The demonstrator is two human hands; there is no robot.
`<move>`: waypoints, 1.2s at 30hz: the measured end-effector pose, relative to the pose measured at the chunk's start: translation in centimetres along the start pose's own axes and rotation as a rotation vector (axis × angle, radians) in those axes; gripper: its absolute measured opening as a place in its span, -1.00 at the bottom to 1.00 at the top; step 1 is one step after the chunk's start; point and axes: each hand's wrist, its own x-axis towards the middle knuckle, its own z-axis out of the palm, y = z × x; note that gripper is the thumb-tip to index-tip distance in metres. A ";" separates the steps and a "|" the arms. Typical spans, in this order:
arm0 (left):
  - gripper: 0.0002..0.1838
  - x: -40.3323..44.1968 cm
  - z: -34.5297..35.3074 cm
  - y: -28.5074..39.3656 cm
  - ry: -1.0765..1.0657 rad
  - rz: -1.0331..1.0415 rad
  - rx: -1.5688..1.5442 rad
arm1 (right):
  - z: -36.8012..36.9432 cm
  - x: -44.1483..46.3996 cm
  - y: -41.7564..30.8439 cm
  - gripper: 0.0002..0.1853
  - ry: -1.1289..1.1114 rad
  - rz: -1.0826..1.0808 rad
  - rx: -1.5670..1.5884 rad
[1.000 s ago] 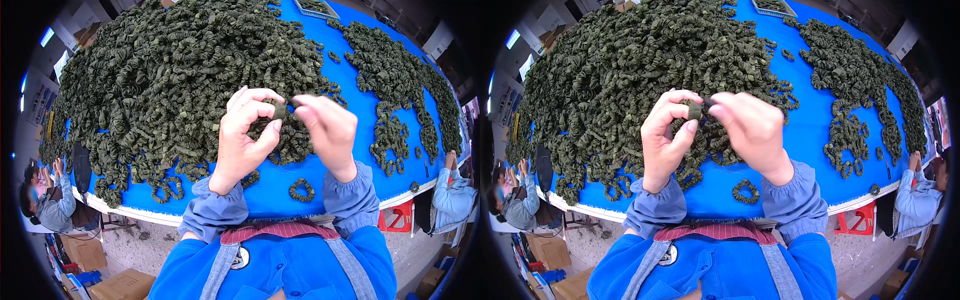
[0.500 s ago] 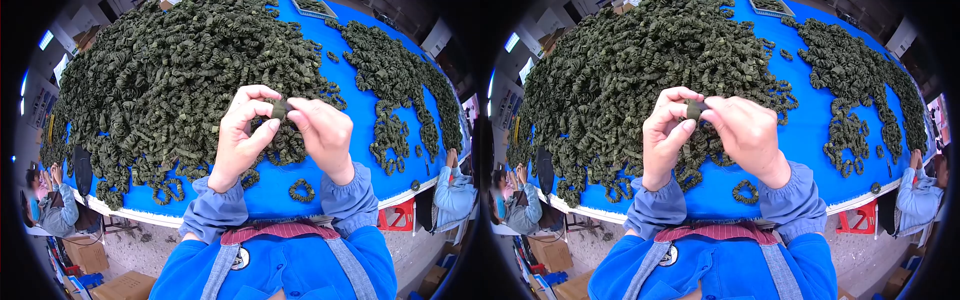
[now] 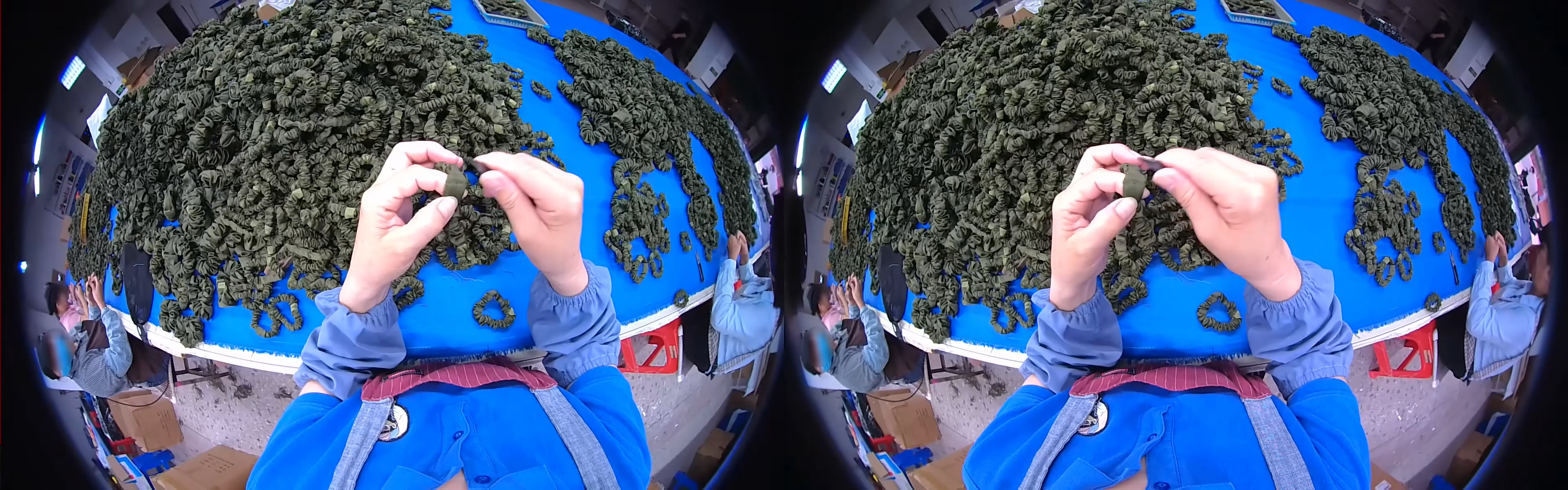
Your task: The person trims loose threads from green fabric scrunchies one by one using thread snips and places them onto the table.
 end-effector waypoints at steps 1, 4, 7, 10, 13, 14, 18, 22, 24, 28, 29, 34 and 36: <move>-0.87 0.0 0.0 0.0 -0.001 0.000 0.000 | 0.0 -0.1 0.0 -0.82 0.001 0.000 0.000; -0.86 0.1 0.0 -0.2 0.023 -0.036 -0.159 | 0.1 -0.9 0.1 -0.82 0.018 0.135 0.123; -0.87 0.2 -0.1 -0.3 0.013 -0.046 -0.235 | 0.3 -1.1 0.1 -0.81 0.013 0.165 0.165; -0.90 0.3 -0.2 -0.4 -0.037 -0.041 -0.296 | 0.7 -1.1 0.0 -0.80 -0.020 0.118 0.176; -0.90 0.2 0.0 -0.4 -0.037 -0.054 -0.307 | 0.9 -1.0 -0.1 -0.80 -0.010 0.104 0.179; -0.90 0.1 0.2 -0.4 -0.035 -0.061 -0.312 | 0.9 -1.0 -0.1 -0.80 -0.007 0.096 0.180; -0.89 0.1 0.3 -0.7 -0.036 -0.057 -0.333 | 0.7 -1.1 -0.5 -0.79 -0.019 0.068 0.103; -0.89 0.1 0.5 -0.8 -0.031 -0.048 -0.358 | 0.8 -1.1 -0.5 -0.79 -0.015 0.001 -0.008; -0.88 0.1 0.6 -0.7 -0.017 -0.054 -0.372 | 1.1 -1.1 -0.2 -0.80 0.027 -0.090 -0.069; -0.88 0.2 0.7 -0.7 -0.010 -0.060 -0.376 | 0.9 -1.0 -0.2 -0.80 0.019 -0.123 -0.110; -0.88 0.2 0.7 -0.6 -0.009 -0.060 -0.373 | 0.8 -1.0 -0.2 -0.80 0.005 -0.117 -0.114; -0.87 0.3 0.7 -0.4 -0.016 -0.078 -0.358 | 0.5 -1.1 -0.5 -0.80 0.215 0.214 0.210; -0.87 0.2 0.7 -0.3 -0.015 -0.086 -0.354 | 0.6 -1.1 -0.5 -0.80 0.286 0.325 0.322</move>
